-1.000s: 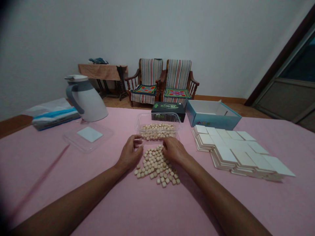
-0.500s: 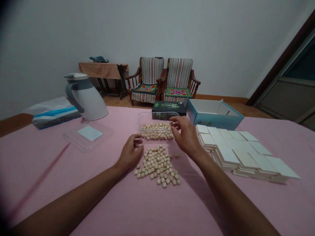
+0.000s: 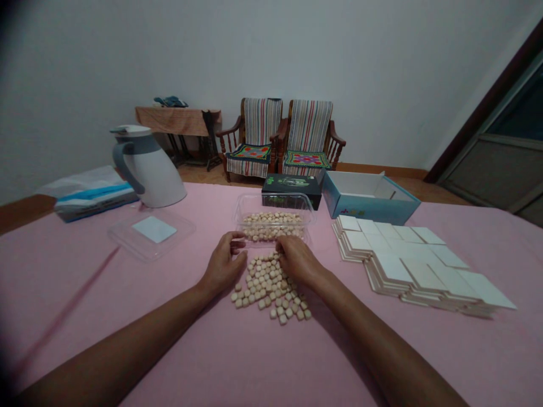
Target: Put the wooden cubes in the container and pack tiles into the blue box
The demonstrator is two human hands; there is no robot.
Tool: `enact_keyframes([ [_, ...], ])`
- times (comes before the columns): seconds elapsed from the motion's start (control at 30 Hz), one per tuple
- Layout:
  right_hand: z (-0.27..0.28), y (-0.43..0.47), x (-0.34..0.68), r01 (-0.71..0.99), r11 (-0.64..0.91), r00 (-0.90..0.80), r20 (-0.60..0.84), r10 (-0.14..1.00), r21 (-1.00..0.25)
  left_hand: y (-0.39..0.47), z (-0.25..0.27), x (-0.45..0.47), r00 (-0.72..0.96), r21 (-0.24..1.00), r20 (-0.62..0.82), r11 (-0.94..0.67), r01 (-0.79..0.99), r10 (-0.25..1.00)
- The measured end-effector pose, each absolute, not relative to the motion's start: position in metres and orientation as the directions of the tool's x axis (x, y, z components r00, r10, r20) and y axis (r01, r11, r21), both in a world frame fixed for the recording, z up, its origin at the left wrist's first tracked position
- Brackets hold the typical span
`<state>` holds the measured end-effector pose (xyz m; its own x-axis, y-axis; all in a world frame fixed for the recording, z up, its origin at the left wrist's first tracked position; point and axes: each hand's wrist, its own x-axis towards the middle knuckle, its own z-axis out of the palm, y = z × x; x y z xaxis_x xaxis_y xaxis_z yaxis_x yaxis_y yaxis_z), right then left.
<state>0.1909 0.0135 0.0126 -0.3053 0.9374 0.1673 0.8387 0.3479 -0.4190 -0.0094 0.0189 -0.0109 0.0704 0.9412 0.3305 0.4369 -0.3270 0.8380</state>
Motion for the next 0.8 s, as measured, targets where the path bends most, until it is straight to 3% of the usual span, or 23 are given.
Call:
enact_keyframes([
  [0.2,0.051,0.002,0.194,0.822,0.383,-0.300,0.253,0.920,-0.421,0.020,-0.012,-0.010,0.077,0.830,0.344,-0.341,0.442,0.936],
  [0.33,0.078,0.002,0.210,0.797,0.364,-0.063,0.534,0.843,-0.482,0.020,-0.013,-0.010,0.073,0.822,0.350,-0.343,0.454,0.934],
  [0.43,0.083,0.006,0.222,0.769,0.358,0.033,0.591,0.806,-0.530,0.020,-0.014,-0.010,0.074,0.824,0.348,-0.343,0.451,0.934],
  [0.5,0.081,0.006,0.227,0.788,0.336,-0.054,0.485,0.873,-0.517,0.020,-0.013,-0.011,0.077,0.827,0.342,-0.339,0.447,0.936],
  [0.57,0.077,0.004,0.229,0.829,0.315,-0.199,0.283,0.938,-0.462,0.020,-0.013,-0.011,0.079,0.828,0.338,-0.337,0.448,0.938],
  [0.67,0.066,-0.001,0.224,0.893,0.301,-0.330,-0.031,0.943,-0.333,0.020,-0.013,-0.011,0.083,0.826,0.341,-0.341,0.449,0.936],
  [0.8,0.051,-0.005,0.214,0.937,0.305,-0.335,-0.186,0.924,-0.170,0.021,-0.015,-0.011,0.083,0.825,0.351,-0.350,0.444,0.933],
])
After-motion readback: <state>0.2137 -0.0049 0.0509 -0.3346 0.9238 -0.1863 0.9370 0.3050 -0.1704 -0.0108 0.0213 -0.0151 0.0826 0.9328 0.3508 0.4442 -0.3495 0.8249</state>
